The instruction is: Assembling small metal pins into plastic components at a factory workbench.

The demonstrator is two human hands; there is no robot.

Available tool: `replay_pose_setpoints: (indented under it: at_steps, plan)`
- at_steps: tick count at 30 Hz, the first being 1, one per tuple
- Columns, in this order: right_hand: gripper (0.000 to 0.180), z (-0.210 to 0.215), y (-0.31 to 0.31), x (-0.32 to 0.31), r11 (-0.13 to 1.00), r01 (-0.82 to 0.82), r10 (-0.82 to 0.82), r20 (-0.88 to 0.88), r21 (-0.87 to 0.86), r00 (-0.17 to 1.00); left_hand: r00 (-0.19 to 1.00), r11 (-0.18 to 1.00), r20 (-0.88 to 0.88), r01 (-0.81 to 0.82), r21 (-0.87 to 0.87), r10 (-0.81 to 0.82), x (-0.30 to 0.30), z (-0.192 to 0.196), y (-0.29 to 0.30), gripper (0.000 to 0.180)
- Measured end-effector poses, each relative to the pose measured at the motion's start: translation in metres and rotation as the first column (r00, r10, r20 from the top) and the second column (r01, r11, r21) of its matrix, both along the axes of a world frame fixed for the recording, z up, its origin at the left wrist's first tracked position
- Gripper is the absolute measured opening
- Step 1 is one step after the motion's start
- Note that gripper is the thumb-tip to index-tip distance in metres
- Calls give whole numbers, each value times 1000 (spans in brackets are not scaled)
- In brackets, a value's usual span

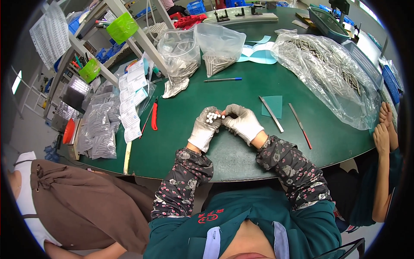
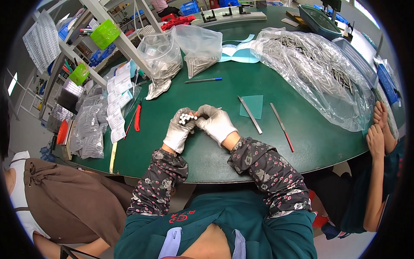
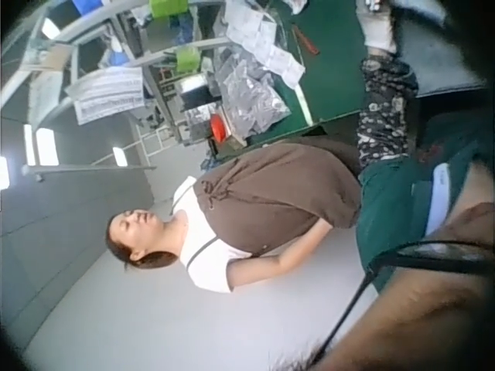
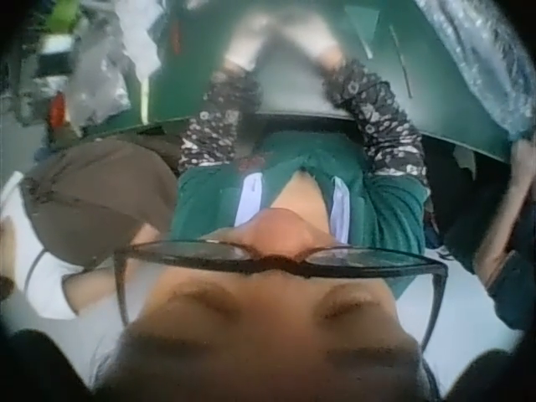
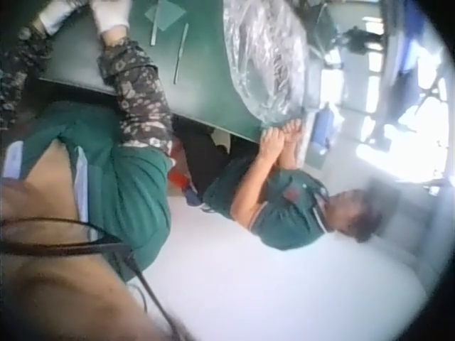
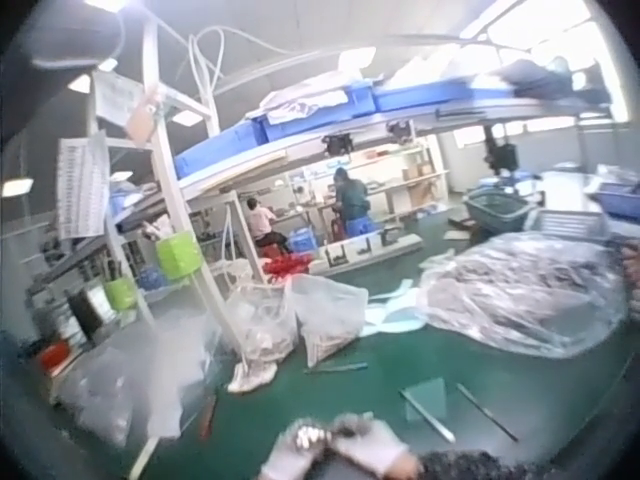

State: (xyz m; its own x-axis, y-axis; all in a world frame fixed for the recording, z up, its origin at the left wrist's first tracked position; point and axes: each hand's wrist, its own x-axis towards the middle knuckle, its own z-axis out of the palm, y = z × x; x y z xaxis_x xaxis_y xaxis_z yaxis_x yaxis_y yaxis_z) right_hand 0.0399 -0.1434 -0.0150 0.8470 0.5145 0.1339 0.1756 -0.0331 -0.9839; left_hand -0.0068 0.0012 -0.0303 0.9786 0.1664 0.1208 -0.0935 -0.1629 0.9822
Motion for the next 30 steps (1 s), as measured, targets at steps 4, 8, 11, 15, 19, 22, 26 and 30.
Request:
replay_pose_setpoints:
  at_steps: [4, 8, 11, 15, 19, 22, 26, 30]
  plan:
    - [12, 0, 0, -1, 1000, 5, -6, 16, 13, 1000, 1000, 1000, 2, 11, -8, -11, 0, -1, 1, 26]
    - [13, -3, 1, 0, 998, 7, -10, 45, 62, 999, 1000, 1000, -12, 4, -14, -4, 0, 0, 0, 24]
    - [13, 4, -2, -2, 999, -19, 19, -6, 36, 1000, 998, 1000, 64, -12, 5, 12, 1, -4, 1, 24]
    - [12, 2, -2, 1, 994, -73, 85, -164, 77, 983, 996, 999, 90, -5, 49, 0, 3, -7, 3, 24]
    - [14, 1, -4, 0, 989, -57, 85, -203, 138, 976, 994, 999, 112, 6, 45, -11, 2, -6, 2, 24]
    - [13, 5, -3, -3, 984, -52, 94, -247, 170, 964, 997, 1000, 81, 2, 6, -3, 0, -1, 0, 23]
    - [14, -1, -2, -1, 992, -52, 72, -176, 116, 982, 998, 999, 64, 7, -42, -5, 1, -3, -1, 23]
    - [14, -3, -1, -2, 993, -39, 55, -148, 110, 987, 996, 997, 82, 38, -63, -33, 0, -5, 2, 24]
